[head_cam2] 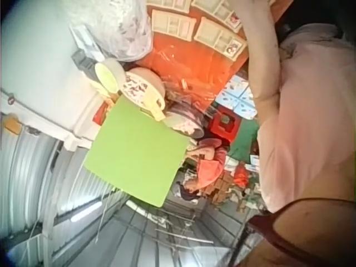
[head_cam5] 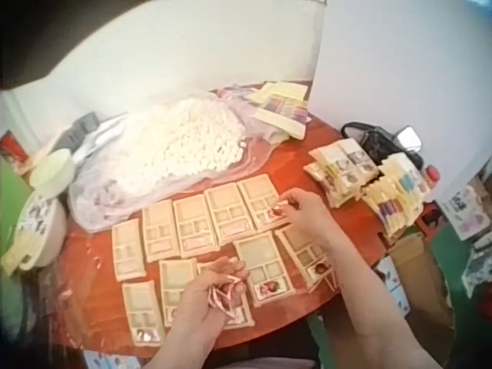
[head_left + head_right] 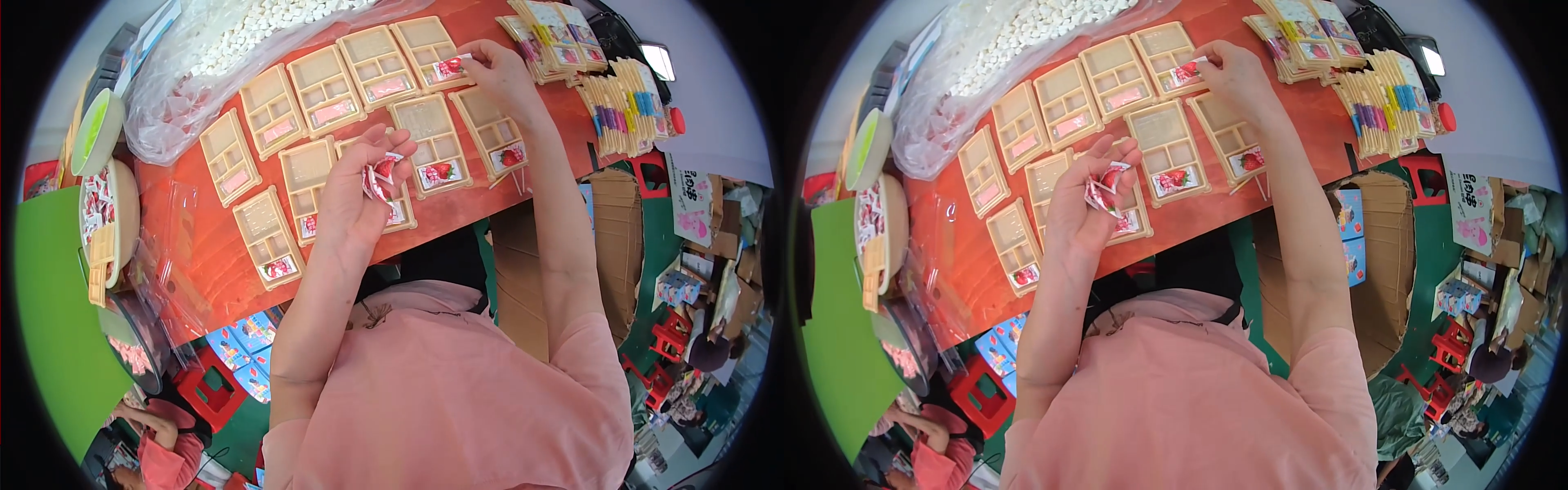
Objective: Packaging small decorative items and white foam pieces into wooden trays.
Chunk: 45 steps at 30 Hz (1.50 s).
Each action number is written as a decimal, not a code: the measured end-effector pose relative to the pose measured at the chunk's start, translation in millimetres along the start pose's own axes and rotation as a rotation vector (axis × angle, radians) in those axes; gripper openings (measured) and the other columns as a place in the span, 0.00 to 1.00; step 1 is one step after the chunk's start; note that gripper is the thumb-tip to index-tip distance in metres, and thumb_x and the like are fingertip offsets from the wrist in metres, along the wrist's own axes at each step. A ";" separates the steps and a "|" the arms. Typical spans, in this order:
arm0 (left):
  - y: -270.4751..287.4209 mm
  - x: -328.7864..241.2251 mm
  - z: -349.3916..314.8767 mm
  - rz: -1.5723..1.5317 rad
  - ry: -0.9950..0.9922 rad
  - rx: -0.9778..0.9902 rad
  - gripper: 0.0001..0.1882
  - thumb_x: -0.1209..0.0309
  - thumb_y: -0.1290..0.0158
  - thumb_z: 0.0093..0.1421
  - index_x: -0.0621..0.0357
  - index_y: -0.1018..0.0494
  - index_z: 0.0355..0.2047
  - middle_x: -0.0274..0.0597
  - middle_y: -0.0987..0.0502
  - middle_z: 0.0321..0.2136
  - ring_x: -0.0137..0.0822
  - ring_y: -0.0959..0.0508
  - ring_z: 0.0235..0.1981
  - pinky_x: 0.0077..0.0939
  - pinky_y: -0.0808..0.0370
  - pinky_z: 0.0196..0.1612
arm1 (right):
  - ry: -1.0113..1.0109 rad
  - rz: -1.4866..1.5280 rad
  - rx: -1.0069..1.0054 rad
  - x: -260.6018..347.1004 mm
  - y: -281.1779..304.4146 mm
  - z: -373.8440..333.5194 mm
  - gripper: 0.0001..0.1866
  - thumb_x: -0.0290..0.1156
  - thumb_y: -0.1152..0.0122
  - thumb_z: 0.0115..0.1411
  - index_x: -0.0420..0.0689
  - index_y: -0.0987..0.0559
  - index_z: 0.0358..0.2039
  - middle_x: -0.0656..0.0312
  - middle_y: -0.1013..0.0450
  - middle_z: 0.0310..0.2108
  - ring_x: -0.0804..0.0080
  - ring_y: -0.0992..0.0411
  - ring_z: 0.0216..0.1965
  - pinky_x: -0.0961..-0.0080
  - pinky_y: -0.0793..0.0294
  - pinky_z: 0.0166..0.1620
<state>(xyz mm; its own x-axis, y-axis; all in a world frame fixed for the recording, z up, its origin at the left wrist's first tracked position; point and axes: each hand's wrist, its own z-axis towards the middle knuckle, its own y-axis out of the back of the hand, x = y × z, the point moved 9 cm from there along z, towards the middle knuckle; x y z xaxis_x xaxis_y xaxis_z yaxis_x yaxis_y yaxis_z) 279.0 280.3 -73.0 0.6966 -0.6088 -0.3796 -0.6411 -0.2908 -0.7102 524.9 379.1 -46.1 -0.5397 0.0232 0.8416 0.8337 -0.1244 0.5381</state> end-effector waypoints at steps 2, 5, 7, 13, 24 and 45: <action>1.5 -6.3 2.5 -0.028 -0.028 0.016 0.19 0.84 0.50 0.60 0.67 0.32 0.52 0.59 0.23 0.49 0.51 0.19 0.51 0.35 0.15 0.48 | 0.025 -0.224 -0.064 2.5 -6.1 2.7 0.15 0.31 0.37 0.65 0.41 0.20 0.50 0.63 0.21 0.37 0.79 0.25 0.38 0.78 0.25 0.43; -0.8 -18.5 5.3 -0.055 -0.097 0.045 0.20 0.86 0.52 0.59 0.67 0.34 0.53 0.60 0.24 0.51 0.55 0.22 0.55 0.40 0.18 0.57 | 0.231 -0.678 -0.228 32.3 -12.0 -11.8 0.16 0.34 0.36 0.65 0.43 0.20 0.51 0.62 0.21 0.36 0.77 0.26 0.36 0.75 0.25 0.41; -3.5 -26.4 6.6 -0.056 -0.149 0.047 0.21 0.87 0.53 0.59 0.67 0.35 0.54 0.61 0.25 0.52 0.57 0.23 0.56 0.42 0.21 0.60 | 0.268 -0.625 -0.270 53.2 -14.8 -26.6 0.16 0.38 0.35 0.65 0.41 0.19 0.48 0.64 0.24 0.32 0.79 0.28 0.34 0.76 0.27 0.38; -5.5 -39.9 13.6 -0.126 -0.256 0.121 0.30 0.90 0.54 0.58 0.67 0.44 0.62 0.66 0.33 0.61 0.62 0.30 0.64 0.51 0.29 0.67 | -0.202 0.218 0.338 85.4 -88.1 -86.3 0.15 0.40 0.36 0.67 0.38 0.17 0.40 0.70 0.27 0.29 0.85 0.31 0.32 0.81 0.32 0.34; 16.3 -43.7 10.4 -0.203 -0.231 0.064 0.25 0.81 0.56 0.63 0.67 0.40 0.61 0.61 0.29 0.57 0.52 0.26 0.58 0.42 0.25 0.62 | -0.145 0.419 0.188 84.4 -93.3 -72.4 0.07 0.31 0.36 0.66 0.40 0.19 0.38 0.75 0.27 0.27 0.92 0.36 0.27 0.89 0.39 0.29; -6.8 -61.8 41.8 0.468 -0.228 -0.152 0.08 0.69 0.37 0.62 0.63 0.18 0.34 0.34 0.24 0.20 0.25 0.26 0.19 0.20 0.31 0.20 | 0.106 0.274 0.291 72.8 -83.5 -8.0 0.06 0.27 0.42 0.70 0.40 0.21 0.44 0.72 0.23 0.36 0.86 0.28 0.40 0.85 0.28 0.44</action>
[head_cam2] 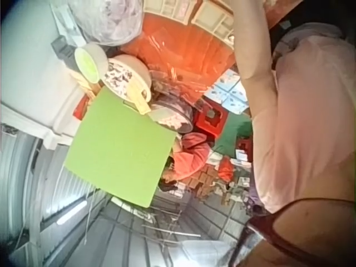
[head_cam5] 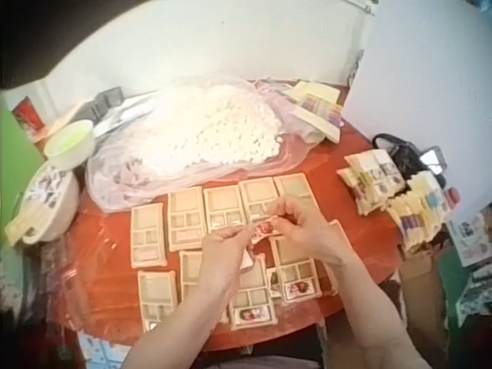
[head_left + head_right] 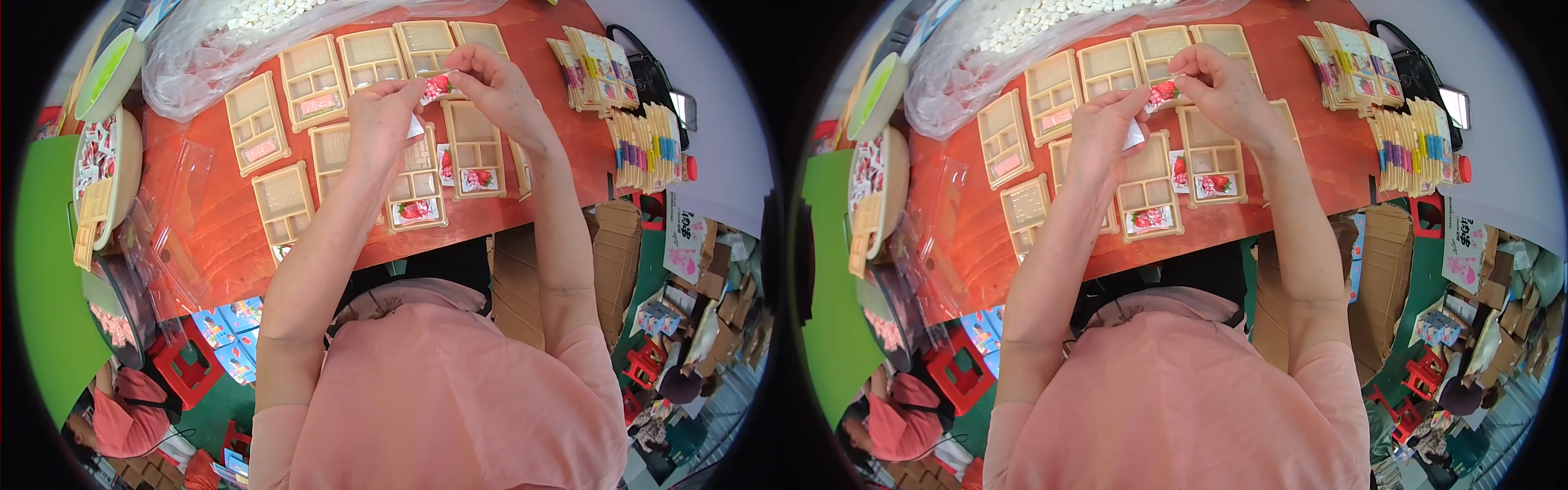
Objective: Packaging small decorative items and white foam pieces into wooden trays.
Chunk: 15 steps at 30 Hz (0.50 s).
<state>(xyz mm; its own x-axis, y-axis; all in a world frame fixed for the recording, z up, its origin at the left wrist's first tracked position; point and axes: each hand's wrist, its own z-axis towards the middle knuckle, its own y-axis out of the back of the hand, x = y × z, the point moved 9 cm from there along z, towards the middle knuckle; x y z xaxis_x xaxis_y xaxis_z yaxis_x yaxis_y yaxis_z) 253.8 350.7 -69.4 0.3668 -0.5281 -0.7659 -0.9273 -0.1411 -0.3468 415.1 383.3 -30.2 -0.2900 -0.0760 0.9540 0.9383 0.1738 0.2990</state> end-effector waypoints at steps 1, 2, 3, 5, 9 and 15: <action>1.2 -4.8 4.4 0.115 -0.084 -0.027 0.08 0.69 0.39 0.64 0.63 0.18 0.34 0.35 0.24 0.20 0.25 0.25 0.19 0.21 0.31 0.19 | -0.001 0.003 0.001 -0.9 -3.8 2.0 0.06 0.27 0.42 0.70 0.40 0.21 0.44 0.72 0.23 0.36 0.86 0.28 0.40 0.85 0.28 0.44; 3.2 -10.0 6.2 0.231 -0.168 -0.056 0.09 0.68 0.41 0.65 0.63 0.19 0.34 0.35 0.24 0.20 0.26 0.25 0.19 0.21 0.31 0.19 | -0.018 -0.164 -0.061 -2.6 -2.1 3.4 0.06 0.27 0.42 0.69 0.40 0.21 0.44 0.70 0.23 0.35 0.85 0.28 0.39 0.83 0.27 0.43; 7.2 -7.4 7.3 0.232 -0.167 -0.061 0.09 0.68 0.41 0.65 0.63 0.19 0.34 0.35 0.24 0.20 0.26 0.25 0.19 0.21 0.31 0.19 | -0.035 -0.331 -0.122 -4.0 0.7 3.9 0.07 0.27 0.41 0.68 0.40 0.21 0.44 0.69 0.23 0.34 0.84 0.27 0.38 0.81 0.27 0.41; 10.6 -10.9 7.8 0.184 -0.180 -0.058 0.09 0.69 0.44 0.67 0.63 0.20 0.37 0.36 0.24 0.21 0.27 0.25 0.19 0.23 0.31 0.18 | -0.032 -0.389 -0.119 -15.8 5.9 8.3 0.07 0.27 0.41 0.67 0.40 0.21 0.44 0.66 0.23 0.32 0.81 0.27 0.37 0.80 0.27 0.40; 27.3 -11.4 -0.4 0.021 -0.125 0.015 0.11 0.70 0.45 0.67 0.63 0.24 0.46 0.38 0.22 0.27 0.29 0.23 0.21 0.24 0.30 0.18 | 0.196 -0.776 -0.203 -5.5 -3.1 1.5 0.08 0.25 0.42 0.66 0.40 0.20 0.44 0.60 0.25 0.34 0.70 0.25 0.35 0.75 0.26 0.39; 46.6 -14.2 -45.3 -0.084 -0.134 0.152 0.16 0.74 0.45 0.66 0.69 0.30 0.52 0.46 0.22 0.38 0.33 0.17 0.32 0.25 0.16 0.29 | 0.185 -0.652 -0.050 27.6 -15.7 -43.4 0.10 0.26 0.41 0.64 0.42 0.20 0.45 0.54 0.28 0.44 0.57 0.24 0.40 0.66 0.25 0.42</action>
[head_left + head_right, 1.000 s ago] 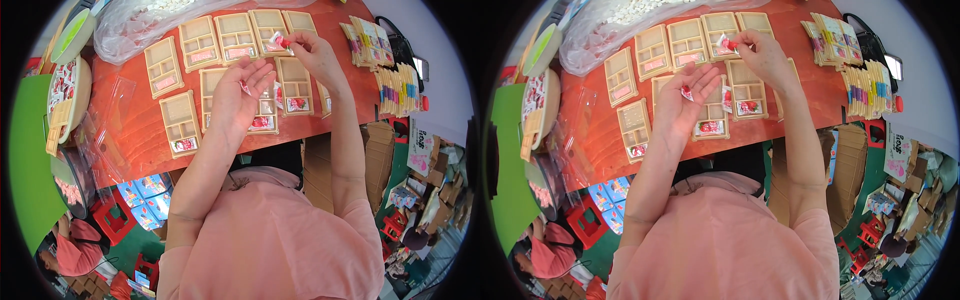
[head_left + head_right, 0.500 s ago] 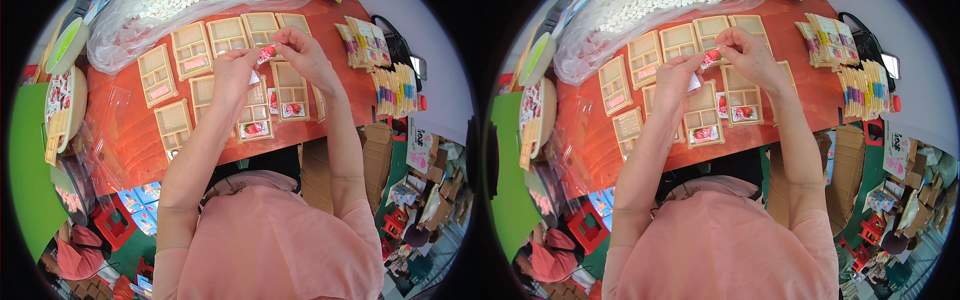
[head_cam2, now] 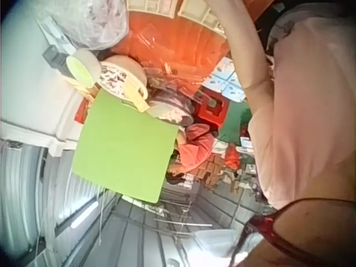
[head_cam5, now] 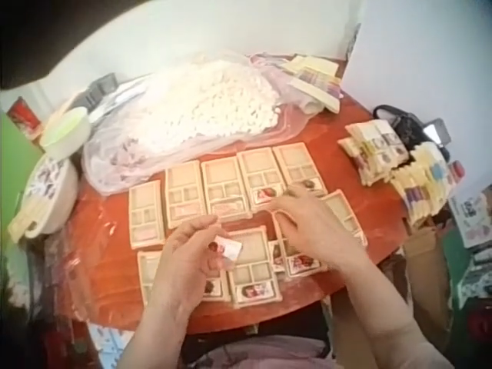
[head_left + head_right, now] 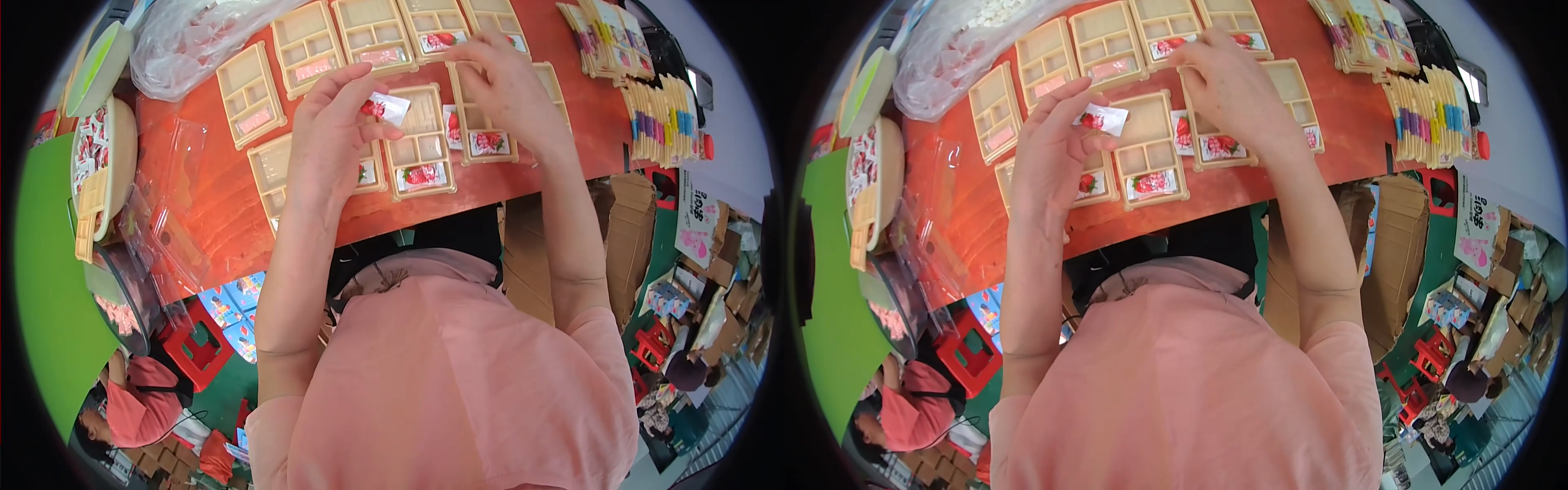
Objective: Packaging small decorative items and white foam pieces into wooden trays.
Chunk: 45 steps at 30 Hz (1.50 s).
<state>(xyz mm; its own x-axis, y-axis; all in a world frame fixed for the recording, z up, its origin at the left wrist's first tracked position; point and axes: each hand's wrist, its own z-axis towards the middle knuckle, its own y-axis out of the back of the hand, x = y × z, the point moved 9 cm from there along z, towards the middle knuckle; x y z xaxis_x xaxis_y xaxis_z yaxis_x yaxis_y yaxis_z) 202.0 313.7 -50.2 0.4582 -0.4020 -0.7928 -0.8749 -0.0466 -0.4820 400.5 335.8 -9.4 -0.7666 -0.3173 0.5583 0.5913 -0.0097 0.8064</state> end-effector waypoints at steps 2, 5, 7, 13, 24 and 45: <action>5.4 3.8 -11.4 0.011 0.020 -0.016 0.16 0.74 0.44 0.65 0.69 0.29 0.51 0.46 0.22 0.38 0.34 0.17 0.32 0.25 0.16 0.29 | -0.006 0.036 0.131 3.5 -5.8 -15.3 0.11 0.27 0.40 0.63 0.42 0.20 0.46 0.54 0.28 0.44 0.57 0.24 0.40 0.66 0.25 0.43; 6.4 14.8 -19.4 0.009 0.038 -0.060 0.16 0.76 0.42 0.64 0.69 0.28 0.50 0.45 0.21 0.37 0.32 0.17 0.29 0.22 0.17 0.27 | -0.015 -0.010 0.268 7.4 -19.9 -27.4 0.12 0.29 0.39 0.62 0.42 0.20 0.45 0.55 0.29 0.42 0.58 0.25 0.40 0.66 0.25 0.44; 7.3 24.4 -22.5 -0.004 0.036 -0.091 0.15 0.77 0.41 0.63 0.69 0.27 0.49 0.44 0.21 0.36 0.31 0.18 0.27 0.21 0.19 0.26 | -0.015 -0.091 0.278 10.6 -22.2 -28.0 0.12 0.31 0.38 0.62 0.41 0.21 0.45 0.55 0.29 0.41 0.60 0.26 0.39 0.67 0.26 0.44; -18.0 41.0 -26.6 0.272 0.074 0.057 0.13 0.75 0.38 0.61 0.64 0.22 0.45 0.35 0.22 0.28 0.23 0.25 0.19 0.15 0.31 0.20 | 0.075 -0.039 0.338 10.1 -21.2 -20.3 0.10 0.32 0.36 0.62 0.38 0.22 0.38 0.59 0.27 0.38 0.65 0.24 0.37 0.71 0.26 0.43; -2.7 38.6 -15.6 0.271 0.040 -0.071 0.10 0.70 0.36 0.63 0.63 0.24 0.39 0.32 0.24 0.24 0.21 0.27 0.17 0.17 0.37 0.15 | -0.394 0.841 0.412 0.0 -30.7 -13.1 0.08 0.33 0.34 0.67 0.42 0.20 0.36 0.75 0.34 0.21 0.91 0.42 0.20 0.86 0.48 0.21; 66.1 -8.6 -20.7 -0.251 -0.120 -0.207 0.13 0.87 0.48 0.64 0.68 0.31 0.48 0.50 0.25 0.46 0.41 0.18 0.45 0.35 0.14 0.50 | -0.067 -0.415 -0.065 55.2 -57.9 33.3 0.08 0.36 0.38 0.66 0.46 0.17 0.40 0.54 0.25 0.43 0.51 0.21 0.36 0.59 0.20 0.37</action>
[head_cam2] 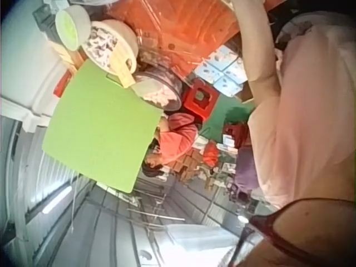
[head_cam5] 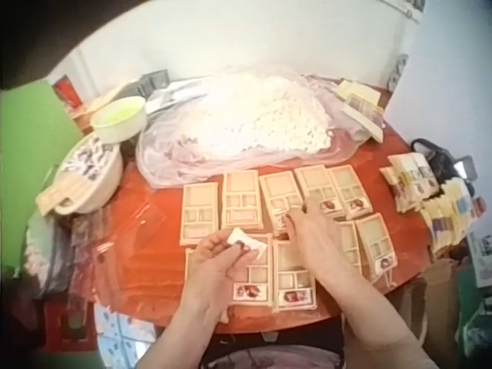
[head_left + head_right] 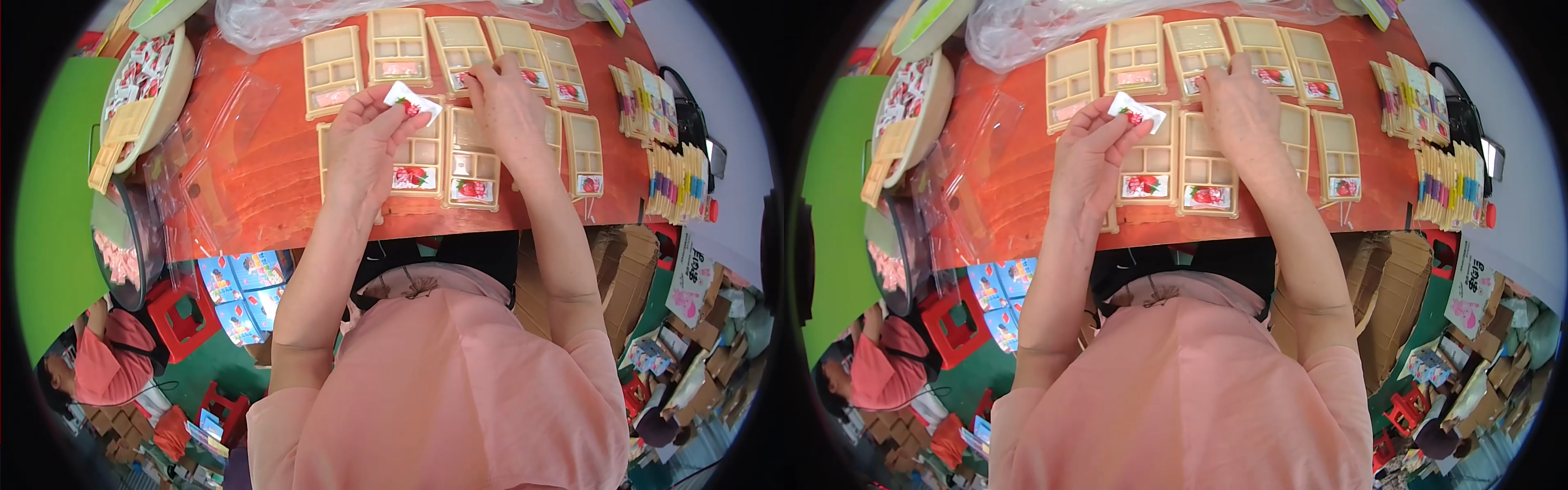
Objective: Packaging small decorative items and white foam pieces into wooden trays.
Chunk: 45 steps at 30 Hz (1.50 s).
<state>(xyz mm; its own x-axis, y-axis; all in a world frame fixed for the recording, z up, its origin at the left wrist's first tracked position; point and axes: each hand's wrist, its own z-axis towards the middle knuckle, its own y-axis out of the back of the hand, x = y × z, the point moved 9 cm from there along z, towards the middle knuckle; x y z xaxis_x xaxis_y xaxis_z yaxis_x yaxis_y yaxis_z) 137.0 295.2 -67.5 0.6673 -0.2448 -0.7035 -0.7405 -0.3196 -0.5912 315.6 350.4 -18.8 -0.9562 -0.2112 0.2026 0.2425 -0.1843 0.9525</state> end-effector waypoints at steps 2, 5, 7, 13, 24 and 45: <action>3.1 1.3 3.1 -0.029 0.004 0.002 0.13 0.85 0.45 0.64 0.70 0.31 0.49 0.50 0.25 0.46 0.40 0.18 0.44 0.32 0.13 0.49 | -0.008 -0.035 -0.004 -1.4 0.1 0.9 0.08 0.36 0.38 0.66 0.47 0.17 0.40 0.54 0.25 0.43 0.51 0.21 0.36 0.59 0.20 0.37; 14.3 -6.3 -0.6 -0.032 -0.041 -0.061 0.13 0.85 0.44 0.63 0.69 0.30 0.48 0.48 0.23 0.43 0.38 0.18 0.42 0.31 0.14 0.44 | 0.064 0.215 -0.133 18.6 24.0 -4.5 0.10 0.37 0.37 0.67 0.45 0.17 0.43 0.59 0.23 0.41 0.62 0.20 0.35 0.65 0.21 0.39; 19.2 -8.5 1.1 -0.051 -0.079 -0.044 0.12 0.83 0.42 0.63 0.67 0.29 0.47 0.47 0.21 0.40 0.37 0.17 0.39 0.28 0.16 0.39 | -0.073 0.964 0.306 34.8 -1.8 -9.6 0.13 0.36 0.37 0.69 0.41 0.18 0.45 0.65 0.21 0.39 0.77 0.24 0.37 0.74 0.23 0.42; 18.3 -9.9 -7.9 -0.009 -0.050 -0.069 0.10 0.79 0.41 0.64 0.67 0.27 0.45 0.49 0.18 0.38 0.37 0.17 0.33 0.27 0.18 0.36 | -0.105 1.036 0.300 35.9 -21.1 8.6 0.10 0.31 0.37 0.68 0.38 0.19 0.45 0.69 0.23 0.36 0.84 0.28 0.38 0.82 0.27 0.42; 50.3 -32.9 -29.7 0.113 -0.097 -0.102 0.07 0.76 0.46 0.69 0.66 0.26 0.45 0.46 0.18 0.36 0.31 0.19 0.31 0.22 0.22 0.33 | 0.605 0.019 -0.108 83.3 -18.3 9.0 0.16 0.24 0.38 0.54 0.47 0.19 0.45 0.59 0.26 0.44 0.61 0.24 0.46 0.63 0.23 0.47; 184.6 -368.6 80.6 1.802 -0.719 -0.664 0.12 0.65 0.42 0.61 0.57 0.17 0.41 0.46 0.15 0.35 0.42 0.16 0.39 0.36 0.21 0.45 | 0.613 0.439 0.074 140.6 36.5 -21.5 0.17 0.15 0.41 0.57 0.40 0.20 0.47 0.50 0.26 0.44 0.49 0.23 0.43 0.60 0.22 0.44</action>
<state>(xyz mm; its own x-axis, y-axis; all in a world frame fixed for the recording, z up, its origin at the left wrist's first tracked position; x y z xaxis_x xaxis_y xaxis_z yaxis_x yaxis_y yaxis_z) -252.1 400.2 50.9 -0.8974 -0.3228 -0.3007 -0.1415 -0.4350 0.8893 193.5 293.3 39.6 -0.5063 -0.7505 0.4248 0.5481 0.1003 0.8304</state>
